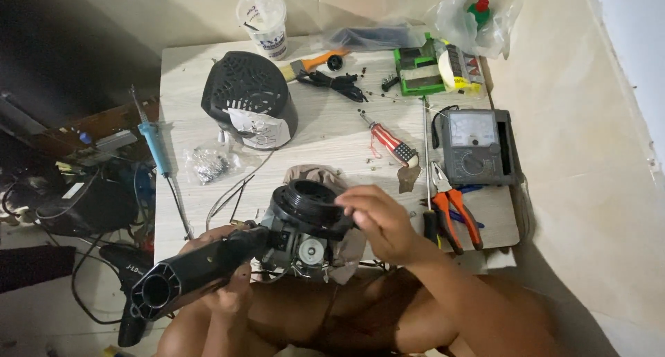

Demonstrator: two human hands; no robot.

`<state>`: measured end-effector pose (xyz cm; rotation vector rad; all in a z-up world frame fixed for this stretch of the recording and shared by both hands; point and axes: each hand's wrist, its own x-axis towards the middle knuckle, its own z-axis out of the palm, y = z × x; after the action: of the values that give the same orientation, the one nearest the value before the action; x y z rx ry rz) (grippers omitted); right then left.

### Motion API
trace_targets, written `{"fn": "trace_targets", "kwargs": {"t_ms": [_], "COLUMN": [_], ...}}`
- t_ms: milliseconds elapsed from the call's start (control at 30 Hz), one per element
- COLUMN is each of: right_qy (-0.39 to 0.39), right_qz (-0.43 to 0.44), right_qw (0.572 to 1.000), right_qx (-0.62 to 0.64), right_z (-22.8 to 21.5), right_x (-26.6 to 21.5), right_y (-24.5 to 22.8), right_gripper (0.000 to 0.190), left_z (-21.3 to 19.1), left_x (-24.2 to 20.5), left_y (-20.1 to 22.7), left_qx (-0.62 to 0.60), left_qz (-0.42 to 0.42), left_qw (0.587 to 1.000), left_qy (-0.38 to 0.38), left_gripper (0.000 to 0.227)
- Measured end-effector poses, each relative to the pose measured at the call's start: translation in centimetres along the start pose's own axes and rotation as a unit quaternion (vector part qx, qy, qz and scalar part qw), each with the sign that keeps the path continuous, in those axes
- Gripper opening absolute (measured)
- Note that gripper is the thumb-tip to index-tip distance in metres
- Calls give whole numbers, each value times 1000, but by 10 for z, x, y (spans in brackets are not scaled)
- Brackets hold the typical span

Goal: The person sits on the floor and works on a disassembled electrical device, likely a motor. They handle the motor housing and internal components, using a screwdriver to tighten screws and a multimeter to test connections. The person also picks up and examines a black plastic casing part.

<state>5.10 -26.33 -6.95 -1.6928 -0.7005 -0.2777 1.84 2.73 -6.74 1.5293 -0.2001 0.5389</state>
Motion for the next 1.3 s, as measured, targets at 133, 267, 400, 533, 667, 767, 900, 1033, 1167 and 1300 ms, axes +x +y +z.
{"fn": "trace_targets", "kwargs": {"t_ms": [133,267,400,533,667,767,900,1033,1167,1300], "right_qy": [87,2,-27,-48,-56,-91,-150,-153,-200,-161], "right_qz": [117,289,269,277,278,273,306,213,211,201], "right_qw": [980,902,898,880,879,894,891,923,890,896], "right_qx": [-134,-321,-348,-383,-383,-344,-299,-282,-351,-362], "right_z": [-27,-49,-32,-26,-24,-21,-6,1,6,3], "right_x": [20,34,21,16,15,16,34,44,49,46], "right_y": [7,12,40,65,74,83,61,58,62,79], "right_gripper": [25,31,41,34,19,21,27,22,18,17], "left_z": [-1,-1,-4,-4,-1,2,-4,2,5,2], "left_x": [2,2,-1,-2,5,7,-1,10,15,11], "left_y": [-2,10,1,-3,4,14,-1,14,23,22], "left_qx": [-84,24,7,-82,16,7,-60,-1,-28,-7], "left_qz": [14,-15,1,-1,22,-9,10,6,-7,-21], "left_qw": [996,999,999,996,999,999,997,999,998,999], "left_qy": [-30,-17,-33,-31,-26,-35,-39,-38,-55,-39], "left_gripper": [54,52,55,59,54,53,62,50,43,51]}}
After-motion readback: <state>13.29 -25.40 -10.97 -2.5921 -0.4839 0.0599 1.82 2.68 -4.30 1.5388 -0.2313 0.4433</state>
